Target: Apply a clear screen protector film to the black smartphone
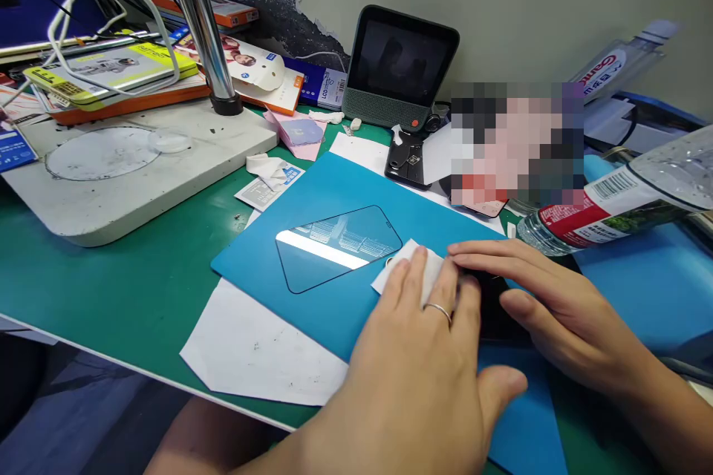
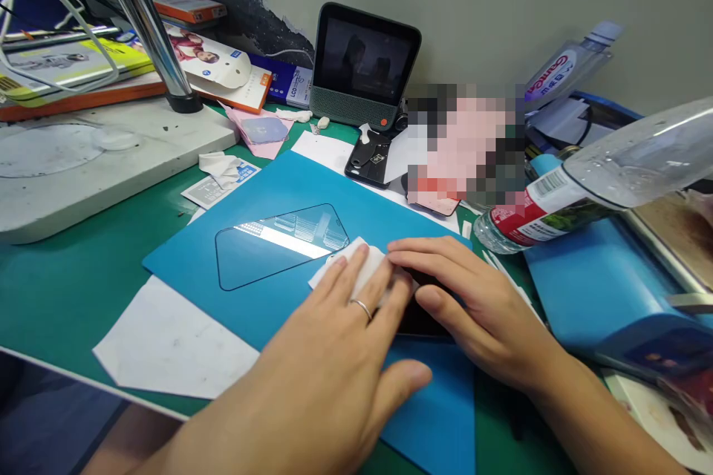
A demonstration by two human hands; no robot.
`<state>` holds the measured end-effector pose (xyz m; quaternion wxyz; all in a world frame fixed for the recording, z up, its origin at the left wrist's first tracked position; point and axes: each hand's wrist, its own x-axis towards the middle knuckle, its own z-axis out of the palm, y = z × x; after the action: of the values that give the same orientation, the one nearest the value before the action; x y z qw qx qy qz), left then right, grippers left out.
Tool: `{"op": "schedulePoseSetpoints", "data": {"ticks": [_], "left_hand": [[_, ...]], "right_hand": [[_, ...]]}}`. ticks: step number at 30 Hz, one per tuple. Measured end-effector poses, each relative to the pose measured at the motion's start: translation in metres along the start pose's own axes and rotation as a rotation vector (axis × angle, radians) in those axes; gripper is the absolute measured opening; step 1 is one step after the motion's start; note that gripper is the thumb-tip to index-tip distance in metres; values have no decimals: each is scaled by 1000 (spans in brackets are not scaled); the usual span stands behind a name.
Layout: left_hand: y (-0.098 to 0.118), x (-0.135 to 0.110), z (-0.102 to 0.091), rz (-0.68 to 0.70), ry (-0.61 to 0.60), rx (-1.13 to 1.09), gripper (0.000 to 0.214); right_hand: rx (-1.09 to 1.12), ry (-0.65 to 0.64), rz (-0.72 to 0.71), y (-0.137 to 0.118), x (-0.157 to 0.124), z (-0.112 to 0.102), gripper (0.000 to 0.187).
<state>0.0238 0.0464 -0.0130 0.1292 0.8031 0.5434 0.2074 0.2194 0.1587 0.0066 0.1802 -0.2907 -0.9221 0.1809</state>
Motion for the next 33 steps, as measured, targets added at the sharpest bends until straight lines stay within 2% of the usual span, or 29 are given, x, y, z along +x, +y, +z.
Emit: {"op": "schedulePoseSetpoints", "data": {"ticks": [4, 6, 10, 12, 15, 18, 21, 24, 27, 33], "left_hand": [[-29, -10, -37, 42, 79, 2, 58], [-47, -19, -51, 26, 81, -6, 53], [-73, -31, -55, -105, 209, 56, 45], [-76, -31, -51, -102, 192, 68, 42], [-75, -29, -43, -17, 134, 36, 44], [-73, -28, -38, 36, 107, 16, 67], [-73, -26, -35, 28, 72, 16, 82], [-73, -25, -32, 13, 62, 11, 86], [-75, -26, -30, 18, 75, 21, 87], [-76, -27, -33, 30, 72, 39, 82]], "right_hand": [[-47, -44, -101, -9, -3, 3, 62], [-79, -79, -178, -18, -1, 7, 75], [-124, -284, -305, -28, 7, 14, 96], [-136, -331, -291, -24, 7, 14, 93], [-149, -263, -236, -10, 2, 10, 81], [-139, -201, -222, -6, -3, 8, 73], [-124, -226, -249, -21, 1, 10, 78], [-123, -334, -276, -44, 9, 12, 89], [-60, -365, -344, -54, 12, 8, 84], [-64, -145, -299, -37, -2, -4, 60]]}}
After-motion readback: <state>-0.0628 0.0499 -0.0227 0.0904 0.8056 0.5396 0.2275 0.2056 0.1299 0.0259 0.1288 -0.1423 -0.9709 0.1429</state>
